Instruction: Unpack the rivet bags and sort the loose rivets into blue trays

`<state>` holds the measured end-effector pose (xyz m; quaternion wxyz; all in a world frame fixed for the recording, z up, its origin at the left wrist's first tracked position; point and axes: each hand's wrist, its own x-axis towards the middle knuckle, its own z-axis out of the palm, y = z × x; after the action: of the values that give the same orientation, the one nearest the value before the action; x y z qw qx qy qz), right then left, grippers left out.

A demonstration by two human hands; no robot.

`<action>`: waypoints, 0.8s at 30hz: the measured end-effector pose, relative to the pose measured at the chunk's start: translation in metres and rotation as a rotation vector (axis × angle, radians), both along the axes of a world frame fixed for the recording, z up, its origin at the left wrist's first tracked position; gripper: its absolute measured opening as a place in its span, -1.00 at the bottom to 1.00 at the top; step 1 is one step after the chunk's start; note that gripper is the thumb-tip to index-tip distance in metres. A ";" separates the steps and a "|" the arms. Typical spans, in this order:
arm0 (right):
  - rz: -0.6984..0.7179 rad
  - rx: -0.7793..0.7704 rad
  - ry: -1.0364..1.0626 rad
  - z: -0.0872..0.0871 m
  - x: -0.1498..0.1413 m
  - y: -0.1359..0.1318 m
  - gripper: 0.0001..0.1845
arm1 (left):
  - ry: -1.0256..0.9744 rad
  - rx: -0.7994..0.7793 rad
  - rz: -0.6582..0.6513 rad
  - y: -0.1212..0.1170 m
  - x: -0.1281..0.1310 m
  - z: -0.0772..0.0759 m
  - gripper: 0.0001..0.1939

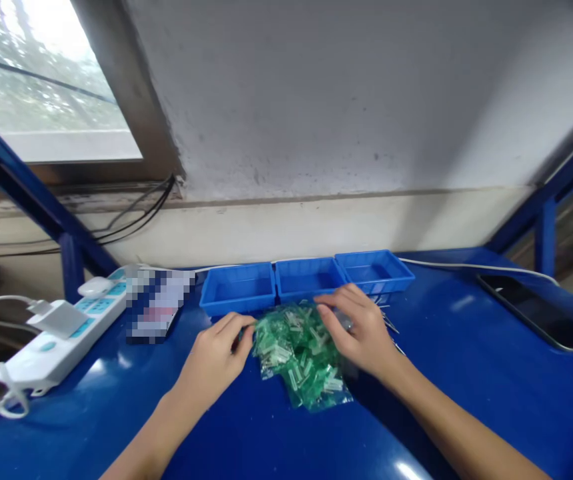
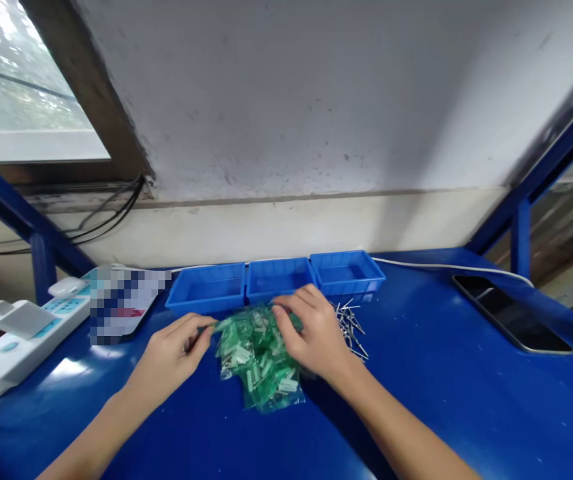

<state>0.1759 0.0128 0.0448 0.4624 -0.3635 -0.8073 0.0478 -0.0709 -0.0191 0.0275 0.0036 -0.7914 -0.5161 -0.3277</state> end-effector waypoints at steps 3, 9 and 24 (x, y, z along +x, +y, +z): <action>0.058 -0.146 0.058 0.000 -0.019 -0.026 -0.85 | -0.184 0.237 -0.001 -0.015 0.014 0.008 -0.88; 0.290 -0.598 0.279 -0.009 -0.035 -0.045 -0.84 | -0.317 0.222 -0.261 -0.038 0.042 0.002 -0.76; 0.227 0.039 0.055 -0.019 -0.029 -0.036 -0.56 | -0.502 -0.370 -0.139 -0.030 0.030 0.013 -0.76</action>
<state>0.1472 -0.0231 0.0258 0.4829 -0.2594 -0.8311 0.0942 -0.0414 -0.0490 0.0402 -0.2902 -0.7064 -0.4962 -0.4130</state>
